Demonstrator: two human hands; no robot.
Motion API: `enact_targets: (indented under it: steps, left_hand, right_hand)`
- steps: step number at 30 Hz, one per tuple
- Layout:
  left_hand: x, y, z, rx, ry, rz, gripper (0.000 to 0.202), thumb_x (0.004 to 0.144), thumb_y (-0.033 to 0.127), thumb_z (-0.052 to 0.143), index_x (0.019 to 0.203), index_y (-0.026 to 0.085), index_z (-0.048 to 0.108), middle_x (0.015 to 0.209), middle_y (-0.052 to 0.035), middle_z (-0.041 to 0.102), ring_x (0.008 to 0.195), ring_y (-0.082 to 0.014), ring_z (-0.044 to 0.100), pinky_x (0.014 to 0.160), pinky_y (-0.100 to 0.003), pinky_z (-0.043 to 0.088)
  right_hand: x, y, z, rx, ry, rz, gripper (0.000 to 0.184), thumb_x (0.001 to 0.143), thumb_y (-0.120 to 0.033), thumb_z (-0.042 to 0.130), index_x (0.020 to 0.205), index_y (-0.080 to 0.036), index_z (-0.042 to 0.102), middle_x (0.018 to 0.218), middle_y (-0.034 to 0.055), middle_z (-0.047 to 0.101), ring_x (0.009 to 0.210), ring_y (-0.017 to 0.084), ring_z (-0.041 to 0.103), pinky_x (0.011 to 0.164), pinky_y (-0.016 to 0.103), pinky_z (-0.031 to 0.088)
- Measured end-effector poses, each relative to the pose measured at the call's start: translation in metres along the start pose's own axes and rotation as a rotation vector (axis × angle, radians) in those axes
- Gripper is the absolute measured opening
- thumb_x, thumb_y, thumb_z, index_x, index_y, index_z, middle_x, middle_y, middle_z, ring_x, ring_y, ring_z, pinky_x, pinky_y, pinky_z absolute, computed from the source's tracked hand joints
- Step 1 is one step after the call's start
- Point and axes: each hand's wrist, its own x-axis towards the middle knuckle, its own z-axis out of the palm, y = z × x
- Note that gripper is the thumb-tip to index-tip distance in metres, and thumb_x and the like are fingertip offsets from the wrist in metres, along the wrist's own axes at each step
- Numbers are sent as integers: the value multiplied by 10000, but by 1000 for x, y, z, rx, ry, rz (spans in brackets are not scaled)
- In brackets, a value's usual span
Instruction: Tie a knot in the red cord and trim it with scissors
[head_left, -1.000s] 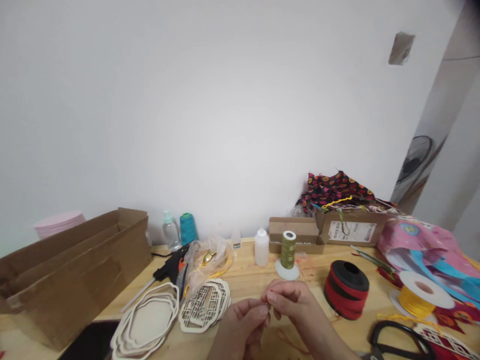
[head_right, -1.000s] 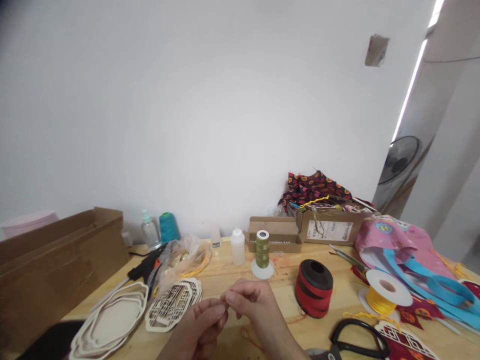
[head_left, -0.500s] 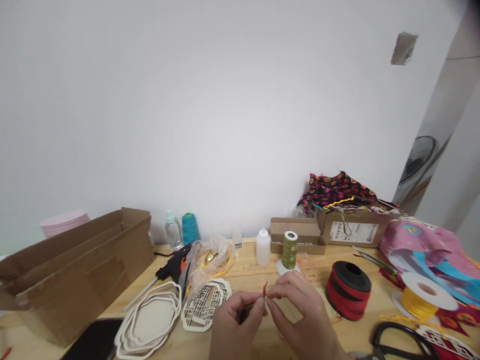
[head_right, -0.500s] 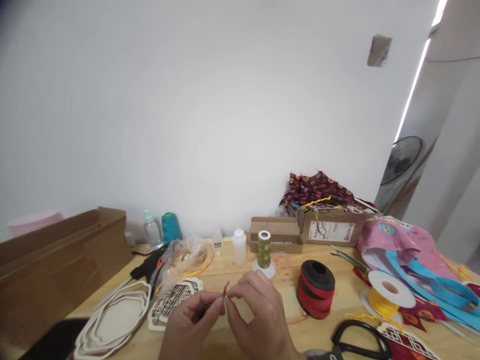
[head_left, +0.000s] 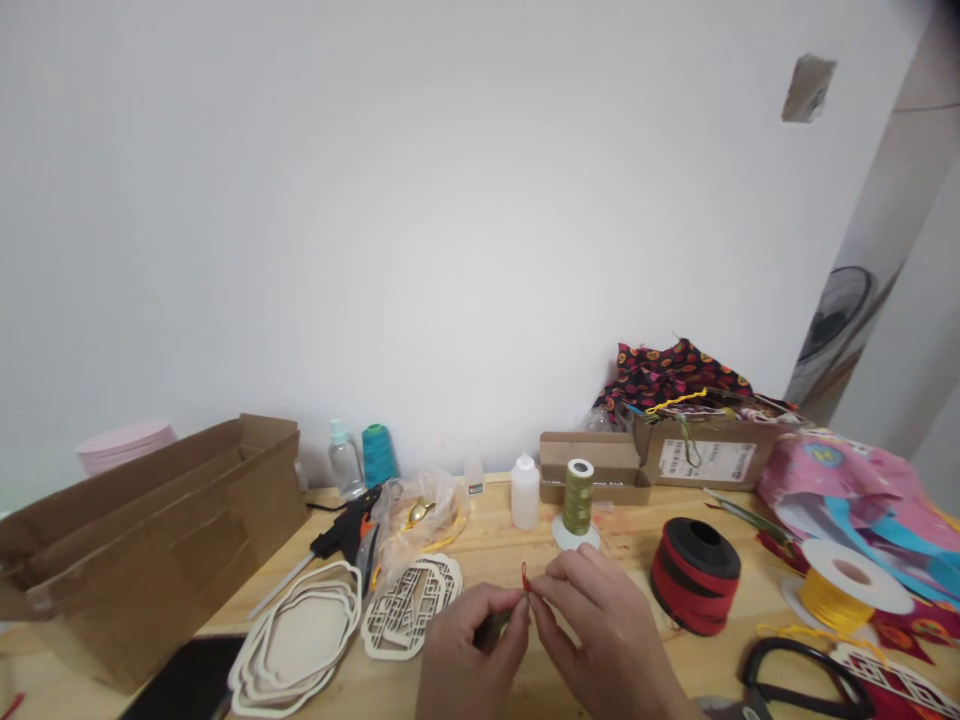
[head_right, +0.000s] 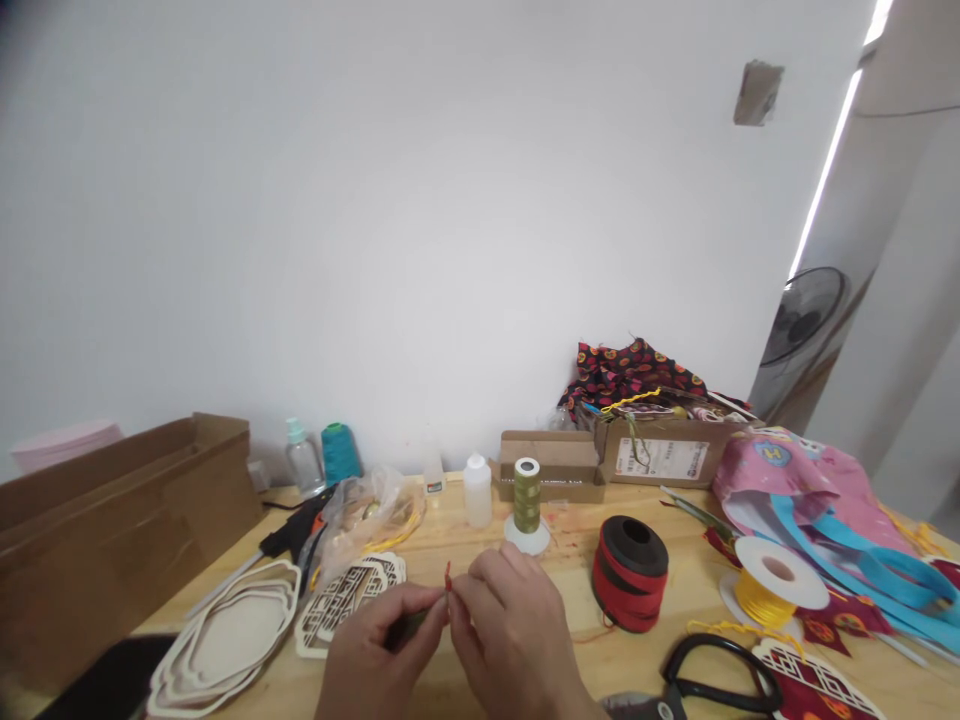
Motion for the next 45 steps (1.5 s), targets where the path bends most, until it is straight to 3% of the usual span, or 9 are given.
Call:
enact_targets:
  steps: [4, 14, 31, 39, 45]
  left_hand:
    - [-1, 2, 1, -12, 7, -19, 153, 647, 318, 608, 613, 201, 700, 573, -31, 685, 546, -185, 583, 517, -238, 430]
    - [3, 2, 2, -236, 28, -150, 127, 611, 289, 623, 586, 175, 674, 535, -14, 671, 528, -162, 582, 514, -220, 457]
    - [0, 0, 4, -77, 21, -50, 161, 661, 300, 577, 611, 179, 671, 566, -30, 670, 526, -167, 565, 507, -231, 433]
    - [-1, -2, 3, -16, 29, -30, 160, 658, 297, 575, 612, 175, 668, 564, -34, 671, 524, -170, 574, 499, -230, 440]
    - [2, -2, 2, -83, 53, -32, 151, 638, 302, 582, 601, 180, 662, 535, -16, 657, 500, -156, 564, 477, -222, 440]
  right_hand:
    - [0, -1, 2, -63, 9, 1, 203, 765, -118, 452, 617, -167, 582, 565, 38, 555, 547, 156, 453, 500, 273, 343]
    - [0, 3, 2, 233, 16, 160, 120, 757, -119, 485, 690, -186, 558, 644, 8, 550, 626, 143, 494, 575, 263, 380]
    - [2, -1, 6, 457, -69, 482, 105, 688, -158, 517, 589, -181, 540, 570, -19, 489, 521, 120, 424, 485, 227, 340]
    - [3, -1, 9, 933, -149, 769, 134, 666, -247, 551, 565, -166, 517, 539, -42, 432, 498, 96, 360, 474, 218, 296]
    - [3, 6, 9, 1213, -250, 872, 202, 614, -321, 625, 551, -164, 515, 487, -65, 409, 460, 72, 321, 448, 197, 250]
